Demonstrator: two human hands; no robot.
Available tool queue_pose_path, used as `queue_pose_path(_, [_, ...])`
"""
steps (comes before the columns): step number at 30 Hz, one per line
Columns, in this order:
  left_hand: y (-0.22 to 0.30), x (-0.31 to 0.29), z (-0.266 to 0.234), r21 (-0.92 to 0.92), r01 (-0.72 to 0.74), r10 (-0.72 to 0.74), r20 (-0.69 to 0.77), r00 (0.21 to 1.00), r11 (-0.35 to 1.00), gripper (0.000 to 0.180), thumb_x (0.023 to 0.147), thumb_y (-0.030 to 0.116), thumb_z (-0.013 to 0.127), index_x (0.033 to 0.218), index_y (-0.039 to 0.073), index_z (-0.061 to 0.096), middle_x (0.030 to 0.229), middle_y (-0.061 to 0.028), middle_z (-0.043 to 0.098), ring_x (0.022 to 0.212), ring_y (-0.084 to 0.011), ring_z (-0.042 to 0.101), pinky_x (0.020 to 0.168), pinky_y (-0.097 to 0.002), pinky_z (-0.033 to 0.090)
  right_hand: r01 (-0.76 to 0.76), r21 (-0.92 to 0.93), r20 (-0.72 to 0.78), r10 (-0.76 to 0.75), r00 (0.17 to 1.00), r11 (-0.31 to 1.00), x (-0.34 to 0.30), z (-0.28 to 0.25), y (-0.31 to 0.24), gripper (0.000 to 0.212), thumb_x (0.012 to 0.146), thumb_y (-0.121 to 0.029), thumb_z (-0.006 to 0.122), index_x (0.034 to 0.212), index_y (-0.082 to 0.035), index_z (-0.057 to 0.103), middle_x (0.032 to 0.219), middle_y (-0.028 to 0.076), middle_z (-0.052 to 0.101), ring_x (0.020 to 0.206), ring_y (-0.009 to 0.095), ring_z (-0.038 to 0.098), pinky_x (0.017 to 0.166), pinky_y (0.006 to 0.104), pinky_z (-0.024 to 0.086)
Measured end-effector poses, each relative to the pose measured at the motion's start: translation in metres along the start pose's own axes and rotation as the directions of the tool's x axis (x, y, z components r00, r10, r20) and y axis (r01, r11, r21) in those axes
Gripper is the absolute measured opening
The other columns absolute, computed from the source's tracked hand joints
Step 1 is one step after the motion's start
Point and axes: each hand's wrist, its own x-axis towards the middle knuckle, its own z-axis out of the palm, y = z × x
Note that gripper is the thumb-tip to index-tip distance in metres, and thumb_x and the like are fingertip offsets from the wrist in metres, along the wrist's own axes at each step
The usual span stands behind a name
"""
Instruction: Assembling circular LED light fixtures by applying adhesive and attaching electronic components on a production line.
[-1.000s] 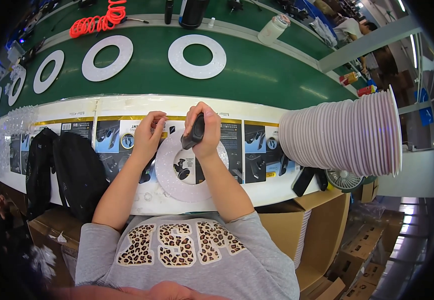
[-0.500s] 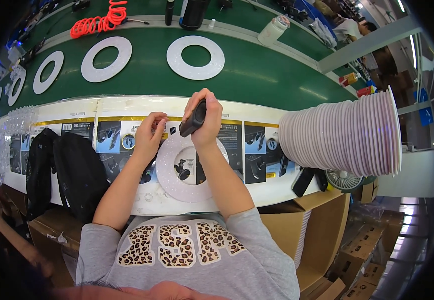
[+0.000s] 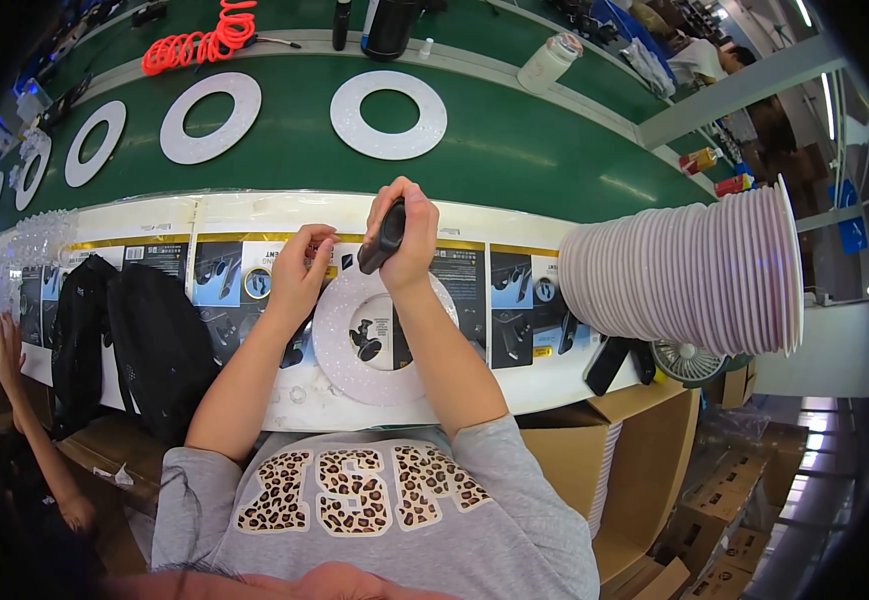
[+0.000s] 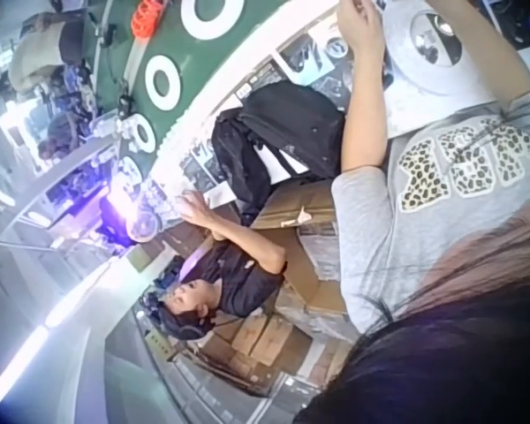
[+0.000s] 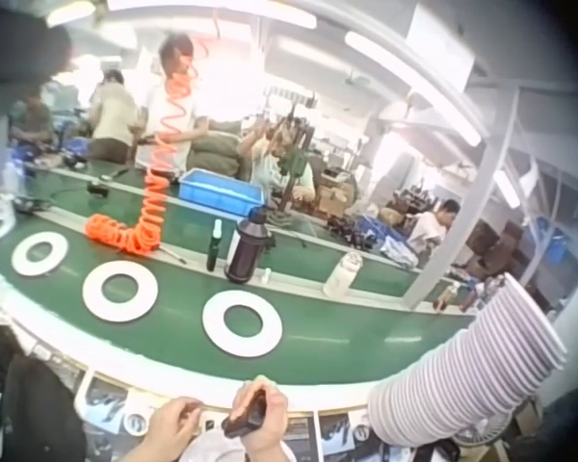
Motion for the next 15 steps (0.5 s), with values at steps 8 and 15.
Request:
queue_pose_path(8, [0.000, 0.000, 0.000, 0.012, -0.009, 0.009, -0.002, 1.000, 1.000, 0.016, 0.094, 0.011, 0.055, 0.106, 0.001, 0.059, 0.092, -0.0098, 0.068, 0.079, -0.0169, 0.063, 0.071, -0.0275, 0.050, 0.009, 0.025, -0.035, -0.008, 0.999, 1.000, 0.000, 0.001, -0.004, 0.043, 0.098, -0.036, 0.034, 0.068, -0.006, 0.041, 0.053, 0.006, 0.043, 0.047, 0.014, 0.041, 0.049, 0.0256, 0.037])
queue_pose_path(15, [0.000, 0.000, 0.000, 0.004, -0.004, 0.004, -0.004, 1.000, 1.000, 0.016, 0.094, 0.011, 0.055, 0.106, 0.002, 0.059, 0.091, -0.0088, 0.068, 0.077, -0.0162, 0.062, 0.070, -0.0271, 0.049, 0.080, 0.029, -0.070, -0.077, 0.995, 0.996, 0.006, -0.010, -0.020, 0.042, 0.098, -0.036, 0.035, 0.070, -0.006, 0.041, 0.056, 0.006, 0.043, 0.050, 0.014, 0.042, 0.049, 0.0256, 0.038])
